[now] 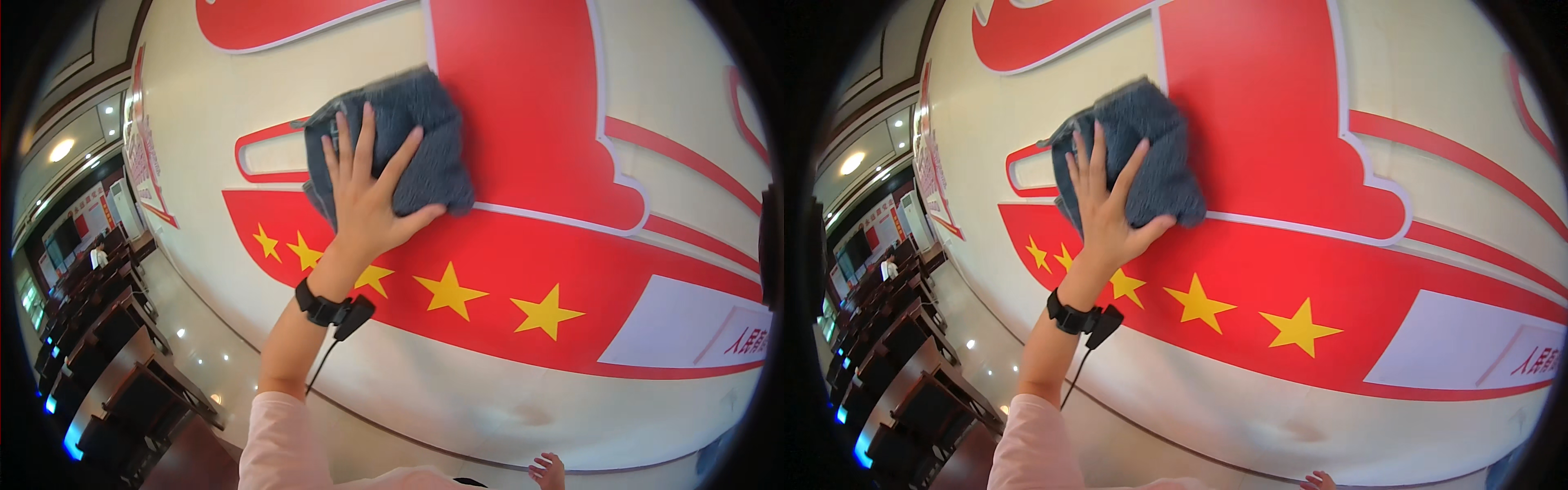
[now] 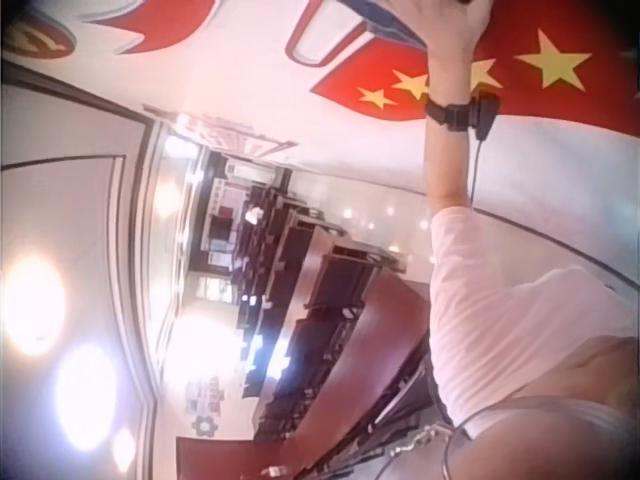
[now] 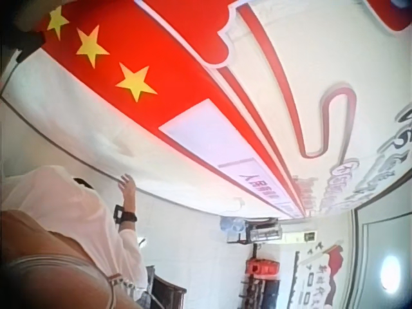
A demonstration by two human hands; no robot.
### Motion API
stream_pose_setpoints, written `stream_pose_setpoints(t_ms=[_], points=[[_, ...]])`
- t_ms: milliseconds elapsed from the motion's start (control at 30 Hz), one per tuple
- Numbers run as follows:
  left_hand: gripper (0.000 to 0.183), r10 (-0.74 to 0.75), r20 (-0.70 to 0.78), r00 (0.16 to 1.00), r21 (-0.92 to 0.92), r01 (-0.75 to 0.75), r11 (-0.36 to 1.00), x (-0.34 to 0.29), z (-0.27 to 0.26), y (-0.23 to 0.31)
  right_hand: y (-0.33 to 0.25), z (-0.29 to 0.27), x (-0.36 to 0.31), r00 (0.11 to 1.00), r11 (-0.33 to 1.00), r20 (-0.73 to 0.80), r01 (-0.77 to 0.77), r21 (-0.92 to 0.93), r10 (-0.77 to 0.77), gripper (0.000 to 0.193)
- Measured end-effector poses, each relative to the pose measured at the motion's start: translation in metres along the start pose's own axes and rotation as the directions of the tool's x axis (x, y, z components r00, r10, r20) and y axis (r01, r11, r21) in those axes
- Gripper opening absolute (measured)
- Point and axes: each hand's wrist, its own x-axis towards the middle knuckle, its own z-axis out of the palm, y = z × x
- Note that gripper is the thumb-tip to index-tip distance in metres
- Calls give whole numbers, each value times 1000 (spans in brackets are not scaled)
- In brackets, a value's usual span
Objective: Cleaning a wall display with a cloth.
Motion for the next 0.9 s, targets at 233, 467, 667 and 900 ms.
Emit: stream_pose_setpoints(t_ms=[233, 467, 667, 900], points=[[80, 78, -49, 996, 76, -74, 994, 19, 5, 10, 29, -13, -22, 995, 995, 32, 95, 20, -96, 51], [80, -2, -6, 1000, 152, 3, 988, 68, 8, 26, 41, -35, 0, 996, 995, -40, 79, 64, -76, 49], [81, 105, 109, 988, 117, -118, 986, 19, 2, 38, 35, -23, 13, 999, 1000, -41, 8, 27, -6, 43], [81, 90, 104, 991, 43, -95, 995, 53, 5, 45, 32, -7, -17, 992, 992, 5, 125, 28, -125, 47]])
